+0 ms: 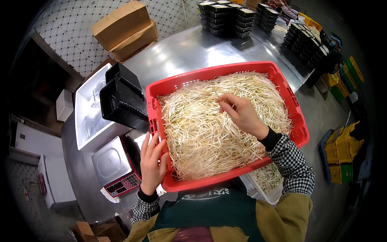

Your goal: The person sorts bean sprouts in a red crate, empties the crate onto a table, puts on white gloves, and then continues sorting the sprouts on the table.

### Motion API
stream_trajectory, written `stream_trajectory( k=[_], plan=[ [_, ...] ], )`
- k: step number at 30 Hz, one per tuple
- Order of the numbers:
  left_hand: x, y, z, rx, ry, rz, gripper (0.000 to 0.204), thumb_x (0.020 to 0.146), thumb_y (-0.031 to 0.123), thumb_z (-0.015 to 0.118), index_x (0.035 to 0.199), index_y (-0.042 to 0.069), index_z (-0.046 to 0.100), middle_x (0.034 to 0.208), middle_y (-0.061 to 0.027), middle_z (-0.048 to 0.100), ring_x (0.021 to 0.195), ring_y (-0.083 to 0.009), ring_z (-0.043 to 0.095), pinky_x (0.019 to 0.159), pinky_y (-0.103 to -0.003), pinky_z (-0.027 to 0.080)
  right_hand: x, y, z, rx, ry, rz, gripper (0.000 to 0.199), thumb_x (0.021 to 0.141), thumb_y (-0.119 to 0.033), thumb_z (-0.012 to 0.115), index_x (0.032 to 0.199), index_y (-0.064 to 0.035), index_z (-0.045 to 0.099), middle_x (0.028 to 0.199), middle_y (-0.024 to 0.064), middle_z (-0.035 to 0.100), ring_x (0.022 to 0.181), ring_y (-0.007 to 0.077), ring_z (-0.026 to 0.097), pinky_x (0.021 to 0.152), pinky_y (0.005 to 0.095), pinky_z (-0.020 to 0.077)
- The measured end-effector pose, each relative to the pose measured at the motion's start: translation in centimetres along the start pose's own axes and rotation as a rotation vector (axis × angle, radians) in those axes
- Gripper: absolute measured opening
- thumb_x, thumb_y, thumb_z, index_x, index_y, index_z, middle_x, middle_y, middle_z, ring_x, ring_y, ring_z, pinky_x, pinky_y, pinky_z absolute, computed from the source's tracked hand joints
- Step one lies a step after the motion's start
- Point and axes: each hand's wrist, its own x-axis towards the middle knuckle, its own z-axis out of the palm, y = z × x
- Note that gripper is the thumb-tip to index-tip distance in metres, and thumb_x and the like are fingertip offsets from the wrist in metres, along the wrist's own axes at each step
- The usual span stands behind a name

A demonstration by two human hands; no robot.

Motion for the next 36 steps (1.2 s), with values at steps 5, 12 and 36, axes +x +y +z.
stream_trajectory(
  k=[5,12,36],
  plan=[
    [2.3,-0.5,3.7,0.218,-0.322,0.15,0.052,0.082,0.029,0.073,0.123,0.001,0.058,0.126,-0.0211,0.058,0.128,-0.0398,0.048,0.114,-0.056,0.026,2.1,-0.2,3.6,-0.185,-0.06,-0.306,0.013,0.092,-0.013,0.065,0.098,-0.0024,0.068,0.087,0.0097,0.067,0.079,0.0221,0.063,0.07,0.0327,0.0509],
    [-1.4,1.2,6.6,0.196,-0.385,0.26,0.058,0.08,0.033,0.071,0.126,0.001,0.056,0.125,-0.0239,0.057,0.118,-0.0401,0.054,0.108,-0.053,0.036,5.6,0.8,9.8,-0.338,-0.183,-0.353,0.014,0.088,-0.016,0.067,0.092,-0.0034,0.071,0.088,0.0121,0.069,0.082,0.0307,0.066,0.071,0.0403,0.0524],
    [-1.2,0.8,5.5,0.115,-0.447,0.283,0.051,0.089,0.02,0.059,0.135,0.003,0.048,0.133,-0.027,0.052,0.123,-0.0453,0.05,0.105,-0.051,0.039,-14.4,0.9,-18.2,0.126,0.109,0.341,0.006,0.084,-0.001,0.06,0.082,0.0034,0.063,0.075,-0.0019,0.054,0.066,0.0053,0.049,0.06,0.0223,0.0371]
  ],
)
